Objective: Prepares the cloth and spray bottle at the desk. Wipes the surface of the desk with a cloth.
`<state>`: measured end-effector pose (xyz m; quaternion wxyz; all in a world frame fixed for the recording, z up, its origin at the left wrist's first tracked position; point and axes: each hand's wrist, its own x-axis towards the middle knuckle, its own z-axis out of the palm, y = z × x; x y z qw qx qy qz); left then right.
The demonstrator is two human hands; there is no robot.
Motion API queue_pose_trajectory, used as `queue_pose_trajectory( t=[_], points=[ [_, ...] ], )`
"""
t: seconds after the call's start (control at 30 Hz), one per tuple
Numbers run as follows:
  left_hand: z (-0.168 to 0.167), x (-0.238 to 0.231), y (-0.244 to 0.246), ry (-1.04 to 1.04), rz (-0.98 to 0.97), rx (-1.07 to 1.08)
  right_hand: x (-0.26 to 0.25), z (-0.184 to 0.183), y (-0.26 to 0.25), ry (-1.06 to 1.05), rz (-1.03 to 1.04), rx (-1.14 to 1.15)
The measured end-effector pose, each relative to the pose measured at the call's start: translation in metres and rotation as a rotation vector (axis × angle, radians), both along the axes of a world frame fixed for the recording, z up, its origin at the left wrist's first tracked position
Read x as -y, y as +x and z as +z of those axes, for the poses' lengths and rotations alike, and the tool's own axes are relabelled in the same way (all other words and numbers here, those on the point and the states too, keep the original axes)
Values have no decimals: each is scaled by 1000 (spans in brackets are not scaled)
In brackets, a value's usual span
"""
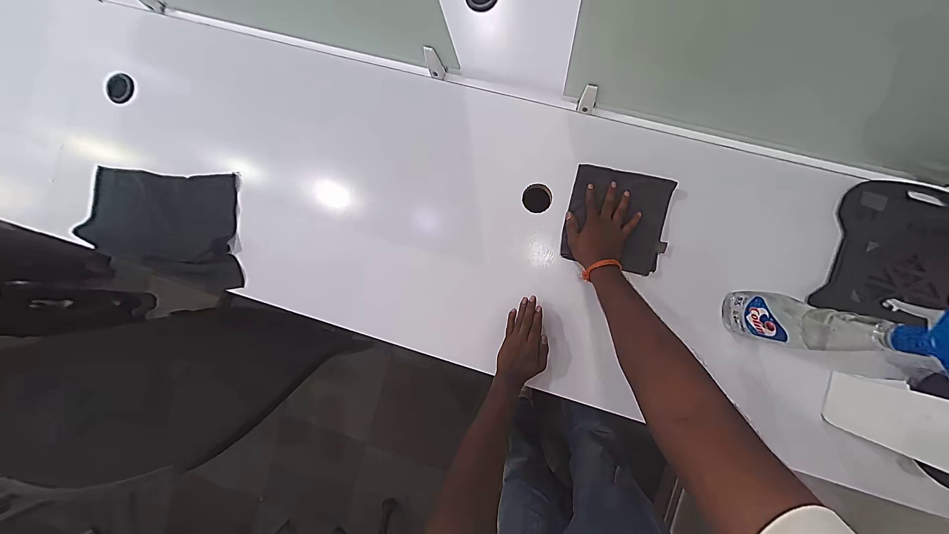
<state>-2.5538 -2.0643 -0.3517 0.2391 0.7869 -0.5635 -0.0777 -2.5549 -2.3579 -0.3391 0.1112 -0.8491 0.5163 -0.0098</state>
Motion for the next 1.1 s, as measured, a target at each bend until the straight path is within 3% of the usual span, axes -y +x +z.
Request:
queue_pose_trajectory(
  t=[0.2,0.37,0.47,0.57,0.73,0.93,1.1],
  points=[
    [1,-11,-2,-125,183,-140,-112,5,-27,68,166,80],
    [31,-30,6,-115,295,-143,-227,19,-52,277,353,86],
    [41,-51,14,-81,316,-105,-264,19,-80,332,446,117],
    [43,-58,17,-13,241,-50,-262,16,-113,351,460,145],
    [37,-52,1,105,97,-37,-238,17,-198,240,180,91],
    [25,-12,-32,94,-102,-63,-203,19,-333,131,-136,-95],
    [14,28,-31,78,-223,13,-152,24,-375,94,-270,-154]
  ],
)
